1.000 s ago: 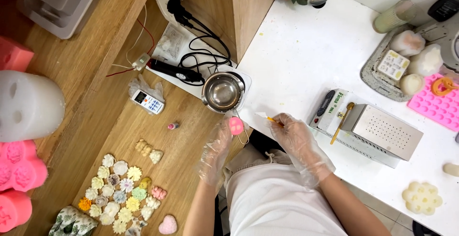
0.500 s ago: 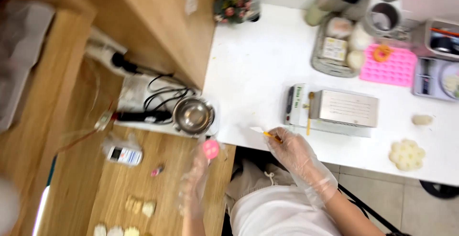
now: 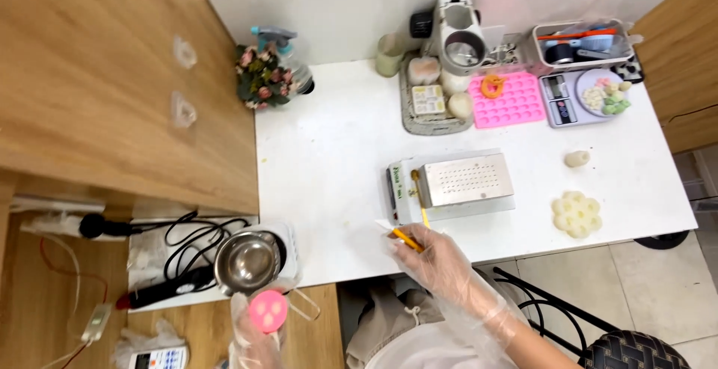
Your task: Removing shaped wax pieces from silicone molds and cleaning them at a workbench.
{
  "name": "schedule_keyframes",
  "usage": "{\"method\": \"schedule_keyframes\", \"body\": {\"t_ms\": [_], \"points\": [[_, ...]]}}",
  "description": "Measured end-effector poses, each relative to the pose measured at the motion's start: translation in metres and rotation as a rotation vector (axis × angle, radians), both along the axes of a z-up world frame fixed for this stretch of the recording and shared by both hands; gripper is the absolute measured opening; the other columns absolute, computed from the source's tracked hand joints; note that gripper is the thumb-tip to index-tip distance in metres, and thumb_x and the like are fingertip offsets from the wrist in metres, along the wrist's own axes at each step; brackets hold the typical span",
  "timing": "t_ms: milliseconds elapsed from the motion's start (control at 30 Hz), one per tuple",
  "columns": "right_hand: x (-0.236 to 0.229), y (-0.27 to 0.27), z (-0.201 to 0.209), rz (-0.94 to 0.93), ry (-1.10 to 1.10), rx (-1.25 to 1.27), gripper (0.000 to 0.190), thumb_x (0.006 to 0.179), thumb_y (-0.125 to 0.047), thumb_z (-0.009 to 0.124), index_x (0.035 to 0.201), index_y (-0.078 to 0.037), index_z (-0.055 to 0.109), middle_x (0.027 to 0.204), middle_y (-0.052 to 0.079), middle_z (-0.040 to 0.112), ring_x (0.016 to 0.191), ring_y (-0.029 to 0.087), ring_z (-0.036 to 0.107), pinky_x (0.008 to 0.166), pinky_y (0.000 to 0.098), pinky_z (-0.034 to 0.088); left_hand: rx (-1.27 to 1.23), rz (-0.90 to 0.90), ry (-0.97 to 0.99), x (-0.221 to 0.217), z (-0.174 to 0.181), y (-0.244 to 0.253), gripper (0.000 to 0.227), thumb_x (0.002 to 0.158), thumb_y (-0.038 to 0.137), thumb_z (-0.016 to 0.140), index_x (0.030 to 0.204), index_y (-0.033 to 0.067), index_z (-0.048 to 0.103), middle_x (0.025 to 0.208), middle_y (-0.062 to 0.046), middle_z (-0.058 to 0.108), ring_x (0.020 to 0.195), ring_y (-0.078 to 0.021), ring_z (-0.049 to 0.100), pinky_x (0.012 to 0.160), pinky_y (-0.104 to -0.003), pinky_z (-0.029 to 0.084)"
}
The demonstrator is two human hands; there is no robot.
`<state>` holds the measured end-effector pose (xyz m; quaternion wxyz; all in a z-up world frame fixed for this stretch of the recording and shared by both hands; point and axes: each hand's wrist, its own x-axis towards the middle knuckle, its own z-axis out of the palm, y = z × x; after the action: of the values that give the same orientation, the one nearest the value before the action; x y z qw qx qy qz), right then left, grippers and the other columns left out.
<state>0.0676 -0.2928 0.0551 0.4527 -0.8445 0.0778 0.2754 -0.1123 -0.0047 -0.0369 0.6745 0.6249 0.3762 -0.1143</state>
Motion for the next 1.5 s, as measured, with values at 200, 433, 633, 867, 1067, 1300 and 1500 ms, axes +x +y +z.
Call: {"method": "schedule_keyframes", "body": {"t_ms": [200,433,633,867,1067,1300,1500], "points": [[0.014,-0.030,-0.003,-0.075,0.014,0.437,0.057,0.087,-0.036,0.072,0.131,-0.002,0.063,0.099,0.006,0.068,0.085,0.010,0.061,0.079,0.0235,0.054,0.014,0.063,0.011,0.147,0.083,-0.117,0.058,0.107,0.049,0.033,0.113,0.0087,0.075,0.083,-0.003,0.069,0.065,-0.0077,0.052,0.055,-0.023,0.041],[0.041,-0.129,-0.033,-0.292,0.219,0.625,0.052,0.086,-0.031,0.074,0.127,-0.001,0.063,0.107,0.000,0.075,0.102,0.007,0.070,0.092,0.0231,0.057,-0.255,-0.051,-0.239,0.193,0.014,-0.242,0.038,0.102,0.039,0.058,0.101,0.0027,0.070,0.069,0.004,0.055,0.059,-0.0040,0.044,0.050,-0.023,0.033],[0.079,-0.218,-0.053,-0.357,0.289,0.457,0.037,0.088,-0.029,0.073,0.115,-0.003,0.072,0.077,-0.004,0.065,0.056,0.003,0.042,0.049,0.0205,0.034,-0.171,-0.211,-0.106,0.245,0.032,-0.321,0.041,0.098,0.041,0.063,0.107,0.0038,0.078,0.068,0.008,0.052,0.062,-0.0032,0.042,0.053,-0.022,0.033],[0.139,-0.258,-0.069,-0.284,0.338,0.484,0.035,0.090,-0.030,0.075,0.111,-0.002,0.074,0.073,-0.002,0.059,0.054,0.004,0.038,0.047,0.0211,0.030,-0.085,-0.134,-0.214,0.288,0.032,-0.358,0.046,0.091,0.027,0.069,0.134,0.0147,0.058,0.093,0.006,0.069,0.084,-0.0026,0.059,0.072,-0.020,0.051],[0.148,-0.258,-0.126,-0.198,0.193,0.654,0.039,0.088,-0.027,0.078,0.112,0.004,0.072,0.094,0.006,0.074,0.087,0.011,0.067,0.079,0.0246,0.056,-0.002,-0.146,-0.003,0.307,0.033,-0.347,0.036,0.092,0.023,0.074,0.120,0.0002,0.075,0.091,-0.001,0.072,0.081,-0.0087,0.059,0.069,-0.024,0.048],[0.173,-0.264,-0.115,-0.425,0.316,0.444,0.045,0.088,-0.035,0.073,0.127,-0.011,0.070,0.081,0.003,0.068,0.045,0.005,0.038,0.040,0.0205,0.036,0.255,-0.268,0.099,0.374,-0.017,-0.303,0.041,0.089,0.037,0.071,0.119,0.0098,0.075,0.098,-0.004,0.078,0.087,-0.0111,0.068,0.074,-0.028,0.056],[0.166,-0.317,-0.115,-0.580,0.163,0.350,0.041,0.094,-0.038,0.066,0.123,-0.008,0.068,0.074,0.002,0.067,0.043,0.003,0.037,0.036,0.0192,0.031,0.254,-0.237,-0.407,0.443,-0.153,-0.257,0.035,0.100,0.034,0.071,0.107,-0.0003,0.073,0.091,-0.008,0.073,0.078,-0.0130,0.064,0.067,-0.031,0.052]]}}
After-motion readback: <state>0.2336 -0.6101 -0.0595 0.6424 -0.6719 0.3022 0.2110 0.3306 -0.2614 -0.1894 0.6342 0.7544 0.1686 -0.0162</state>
